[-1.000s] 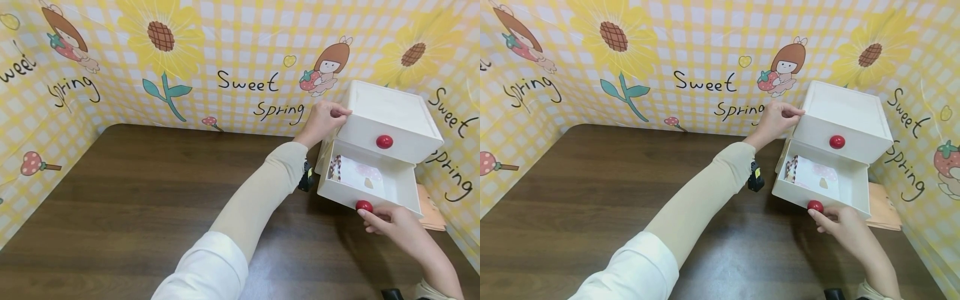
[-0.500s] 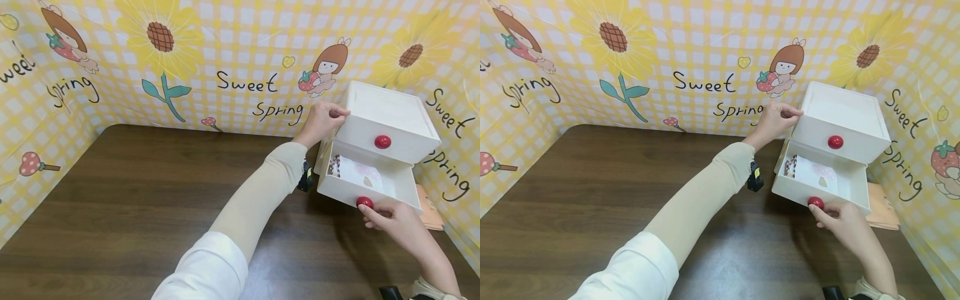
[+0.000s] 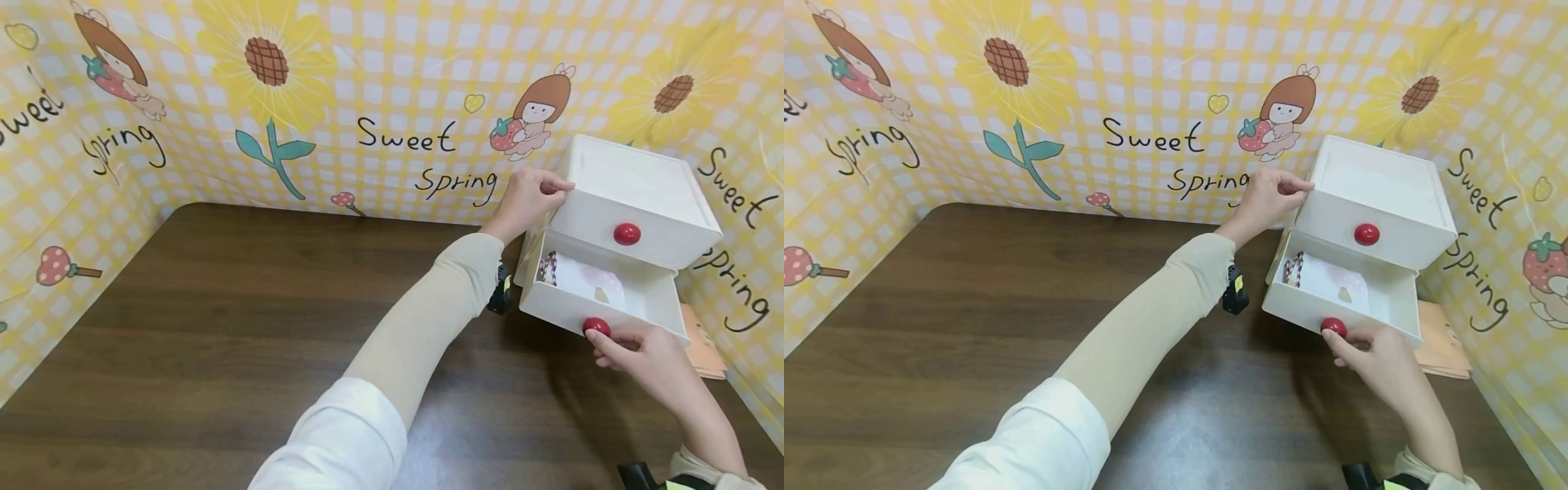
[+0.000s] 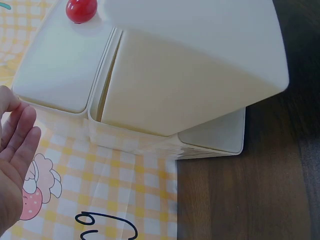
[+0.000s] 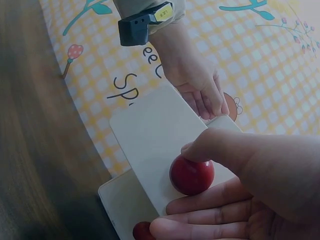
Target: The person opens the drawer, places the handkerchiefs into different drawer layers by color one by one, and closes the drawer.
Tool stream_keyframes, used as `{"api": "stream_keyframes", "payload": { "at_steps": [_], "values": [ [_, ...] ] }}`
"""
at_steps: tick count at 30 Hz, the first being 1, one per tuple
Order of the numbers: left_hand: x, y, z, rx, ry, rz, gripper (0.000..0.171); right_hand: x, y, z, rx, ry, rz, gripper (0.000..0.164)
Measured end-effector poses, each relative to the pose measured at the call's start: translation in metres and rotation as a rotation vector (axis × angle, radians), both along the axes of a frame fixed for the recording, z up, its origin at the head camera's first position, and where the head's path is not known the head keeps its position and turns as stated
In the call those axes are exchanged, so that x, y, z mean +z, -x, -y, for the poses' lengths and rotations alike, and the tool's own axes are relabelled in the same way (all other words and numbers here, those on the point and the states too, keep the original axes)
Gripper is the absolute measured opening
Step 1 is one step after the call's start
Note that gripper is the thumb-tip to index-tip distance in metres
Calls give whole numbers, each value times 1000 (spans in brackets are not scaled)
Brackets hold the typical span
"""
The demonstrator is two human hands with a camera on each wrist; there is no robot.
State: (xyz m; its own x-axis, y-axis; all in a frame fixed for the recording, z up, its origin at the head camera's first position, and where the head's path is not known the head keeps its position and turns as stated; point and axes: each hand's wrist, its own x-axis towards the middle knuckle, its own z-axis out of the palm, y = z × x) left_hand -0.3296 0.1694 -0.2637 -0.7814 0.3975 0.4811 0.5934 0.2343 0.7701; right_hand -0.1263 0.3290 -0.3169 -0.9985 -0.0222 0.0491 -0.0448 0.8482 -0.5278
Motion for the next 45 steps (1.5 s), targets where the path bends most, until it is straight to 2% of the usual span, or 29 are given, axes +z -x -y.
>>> {"api": "stream_keyframes", "payload": {
  "at_steps": [25,32,45],
  "values": [
    [-1,0,-1,2,2,2,16,3,19,-10,18,95,41,34],
    [-2,0,0,4,2,-11,16,5,23,-13,7,53,41,38],
    [0,0,0,6,10,-16,17,8,34,-15,19,67,74,42]
  ]
}}
